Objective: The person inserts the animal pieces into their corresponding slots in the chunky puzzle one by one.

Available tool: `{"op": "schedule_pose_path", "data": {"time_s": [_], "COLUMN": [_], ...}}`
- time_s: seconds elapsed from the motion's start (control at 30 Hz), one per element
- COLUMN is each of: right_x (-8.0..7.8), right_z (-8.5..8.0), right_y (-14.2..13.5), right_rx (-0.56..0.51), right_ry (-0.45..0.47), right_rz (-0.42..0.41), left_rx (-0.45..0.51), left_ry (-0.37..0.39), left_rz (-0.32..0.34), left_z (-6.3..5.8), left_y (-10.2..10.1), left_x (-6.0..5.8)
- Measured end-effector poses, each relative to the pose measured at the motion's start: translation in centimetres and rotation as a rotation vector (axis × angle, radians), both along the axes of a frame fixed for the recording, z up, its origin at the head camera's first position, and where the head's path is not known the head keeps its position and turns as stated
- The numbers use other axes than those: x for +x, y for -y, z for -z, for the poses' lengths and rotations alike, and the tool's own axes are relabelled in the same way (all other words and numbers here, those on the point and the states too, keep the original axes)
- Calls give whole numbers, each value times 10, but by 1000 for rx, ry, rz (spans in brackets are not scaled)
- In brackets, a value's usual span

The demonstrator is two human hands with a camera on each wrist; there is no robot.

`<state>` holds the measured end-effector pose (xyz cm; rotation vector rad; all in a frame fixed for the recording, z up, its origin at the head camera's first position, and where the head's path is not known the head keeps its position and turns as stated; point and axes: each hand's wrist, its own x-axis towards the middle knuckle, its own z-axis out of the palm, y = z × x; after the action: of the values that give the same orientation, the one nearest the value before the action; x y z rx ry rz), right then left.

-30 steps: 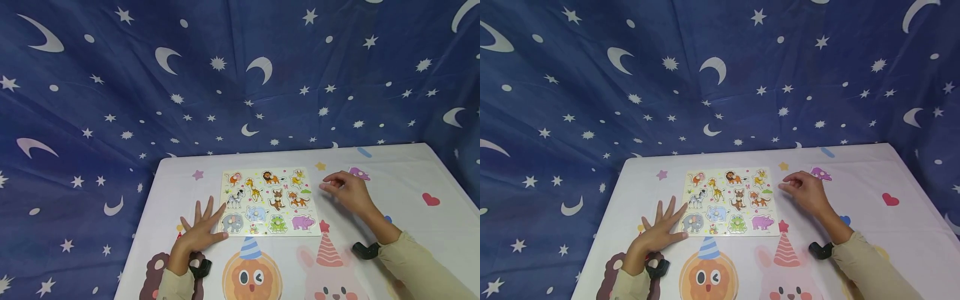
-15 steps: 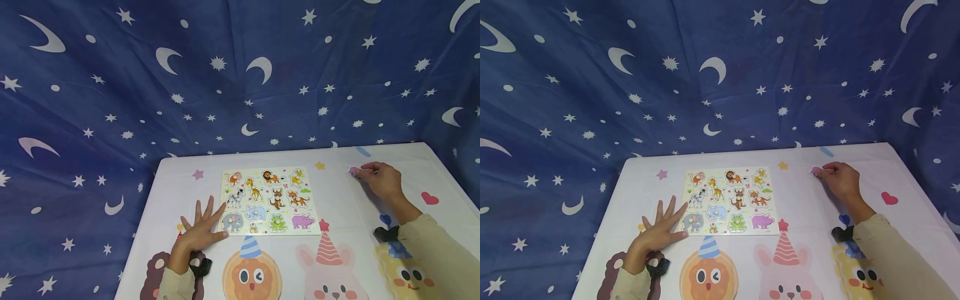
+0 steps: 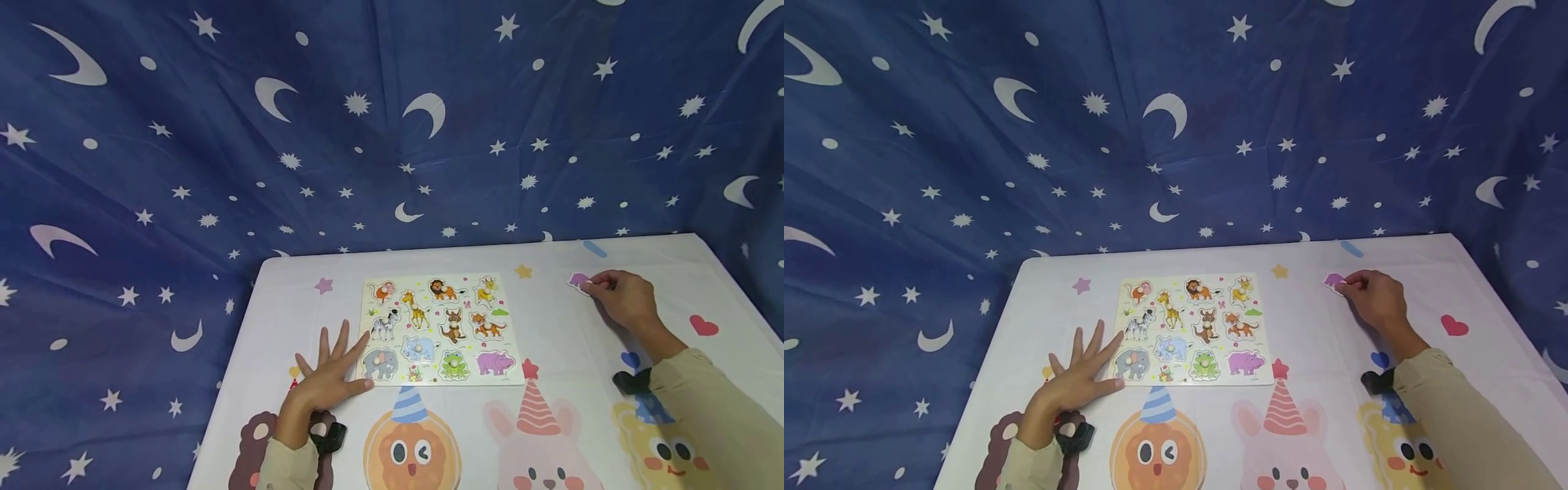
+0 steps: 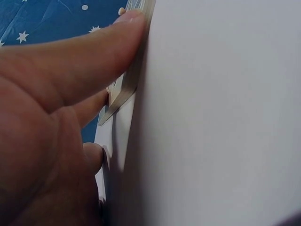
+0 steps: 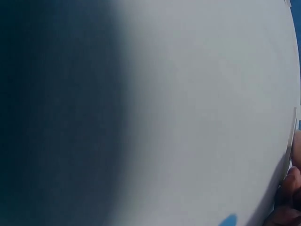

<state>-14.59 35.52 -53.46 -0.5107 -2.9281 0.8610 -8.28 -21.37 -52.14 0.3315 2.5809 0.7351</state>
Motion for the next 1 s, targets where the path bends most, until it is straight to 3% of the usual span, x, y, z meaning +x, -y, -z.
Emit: {"op": "schedule_pose_path", "data": {"time_s": [0.2, 0.4, 0.67, 1.0], "right_x": [3, 13, 31, 49], "right_z": [-4, -8, -18, -29], "right_y": [2, 16, 53, 103], "right_rx": [-3, 20, 2, -111], "right_ry": [5, -60, -215, -228], "right_rz": [-67, -176, -386, -612], "left_rx": [4, 0, 4, 10], "left_ry": [-7, -7, -5, 0], "left_rz": [-1, -6, -5, -4], "left_z": [-1, 1, -1, -2], "left_y": [-1, -1, -1, -1], "left_x": [0, 0, 1, 1]}}
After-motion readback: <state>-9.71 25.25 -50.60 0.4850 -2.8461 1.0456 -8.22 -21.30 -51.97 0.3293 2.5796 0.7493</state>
